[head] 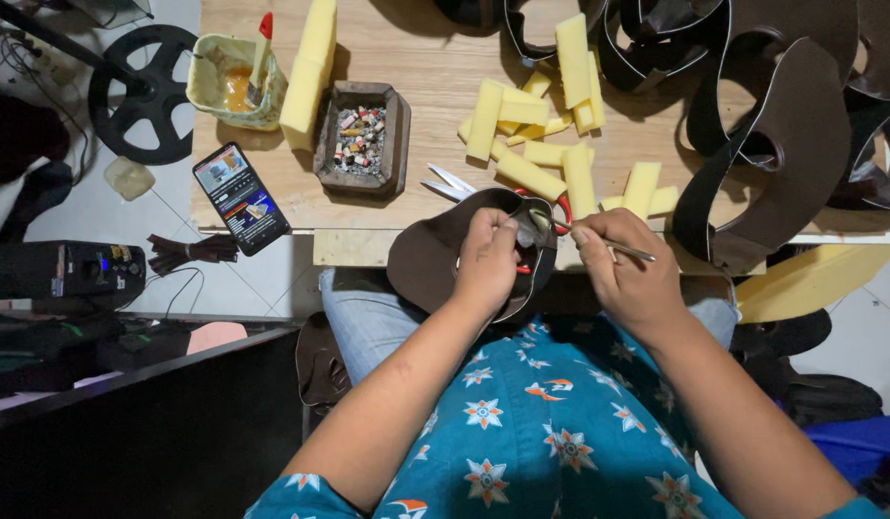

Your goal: The person cuts a yellow foam block into strips with red-handled scissors, then takes a brown shoe upper, pushes a foam strip inside it, and uses a thin metal rod to work the foam into place along the edges. They press and fold the upper over the foam and set the padded upper with a pile of similar uppers on the table.

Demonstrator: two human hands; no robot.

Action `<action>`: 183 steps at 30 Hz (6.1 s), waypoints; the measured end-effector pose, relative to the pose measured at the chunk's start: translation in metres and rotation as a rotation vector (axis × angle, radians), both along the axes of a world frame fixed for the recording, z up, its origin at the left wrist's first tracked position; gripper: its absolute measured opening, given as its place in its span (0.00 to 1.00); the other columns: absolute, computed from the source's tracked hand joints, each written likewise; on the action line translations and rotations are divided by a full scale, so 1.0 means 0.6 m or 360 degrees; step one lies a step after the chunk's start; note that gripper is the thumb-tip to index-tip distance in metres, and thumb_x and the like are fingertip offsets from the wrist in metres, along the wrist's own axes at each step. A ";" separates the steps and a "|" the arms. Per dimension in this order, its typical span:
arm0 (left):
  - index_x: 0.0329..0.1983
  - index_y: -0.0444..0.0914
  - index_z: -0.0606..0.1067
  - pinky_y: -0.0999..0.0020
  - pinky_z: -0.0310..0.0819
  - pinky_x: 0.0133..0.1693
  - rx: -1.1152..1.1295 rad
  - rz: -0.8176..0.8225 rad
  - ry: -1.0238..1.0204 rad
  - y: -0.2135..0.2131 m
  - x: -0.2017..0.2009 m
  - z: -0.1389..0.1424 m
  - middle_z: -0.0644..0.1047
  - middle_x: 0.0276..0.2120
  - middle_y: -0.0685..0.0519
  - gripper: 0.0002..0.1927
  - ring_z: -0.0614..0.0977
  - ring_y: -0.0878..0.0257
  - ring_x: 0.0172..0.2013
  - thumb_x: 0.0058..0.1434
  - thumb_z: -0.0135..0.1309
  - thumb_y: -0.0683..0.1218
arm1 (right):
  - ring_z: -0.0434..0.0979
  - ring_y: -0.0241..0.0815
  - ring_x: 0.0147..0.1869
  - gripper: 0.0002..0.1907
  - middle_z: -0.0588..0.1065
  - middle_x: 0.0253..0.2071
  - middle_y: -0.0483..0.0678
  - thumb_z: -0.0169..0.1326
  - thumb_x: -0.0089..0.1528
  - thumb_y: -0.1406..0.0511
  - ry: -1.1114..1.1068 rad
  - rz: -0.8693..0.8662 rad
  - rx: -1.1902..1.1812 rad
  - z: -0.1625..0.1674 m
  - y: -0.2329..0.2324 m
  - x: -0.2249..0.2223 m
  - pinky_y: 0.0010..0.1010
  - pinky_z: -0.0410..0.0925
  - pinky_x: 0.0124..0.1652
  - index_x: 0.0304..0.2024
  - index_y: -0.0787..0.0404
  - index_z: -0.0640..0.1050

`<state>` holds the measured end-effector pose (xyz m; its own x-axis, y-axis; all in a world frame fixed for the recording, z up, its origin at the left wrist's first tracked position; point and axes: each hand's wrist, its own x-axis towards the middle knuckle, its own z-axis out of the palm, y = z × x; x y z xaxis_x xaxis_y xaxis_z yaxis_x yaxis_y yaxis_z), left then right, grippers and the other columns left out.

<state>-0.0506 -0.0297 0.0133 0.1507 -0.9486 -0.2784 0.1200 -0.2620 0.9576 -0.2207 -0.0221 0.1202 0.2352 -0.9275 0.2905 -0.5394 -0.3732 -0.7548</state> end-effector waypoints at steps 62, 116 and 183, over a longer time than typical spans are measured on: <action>0.41 0.42 0.77 0.52 0.75 0.39 -0.1036 -0.1296 -0.1852 -0.105 0.045 0.124 0.79 0.36 0.50 0.08 0.82 0.47 0.40 0.58 0.52 0.44 | 0.77 0.40 0.39 0.09 0.79 0.35 0.50 0.53 0.69 0.64 -0.0090 -0.0072 0.0432 -0.025 0.005 -0.049 0.29 0.70 0.43 0.43 0.66 0.79; 0.60 0.33 0.74 0.56 0.75 0.52 -0.1233 -0.0726 -0.1071 0.072 0.094 0.059 0.80 0.50 0.41 0.21 0.82 0.47 0.49 0.64 0.52 0.44 | 0.72 0.38 0.34 0.11 0.74 0.32 0.50 0.64 0.57 0.67 -0.0303 0.0024 0.0922 -0.095 0.051 0.024 0.30 0.67 0.36 0.39 0.62 0.77; 0.55 0.35 0.78 0.67 0.76 0.53 -0.0677 -0.0564 -0.0350 0.069 0.065 0.090 0.81 0.49 0.47 0.14 0.82 0.61 0.50 0.73 0.47 0.47 | 0.72 0.35 0.27 0.12 0.75 0.24 0.48 0.64 0.58 0.63 -0.0128 -0.0230 0.0444 -0.056 0.038 0.047 0.29 0.69 0.30 0.34 0.64 0.75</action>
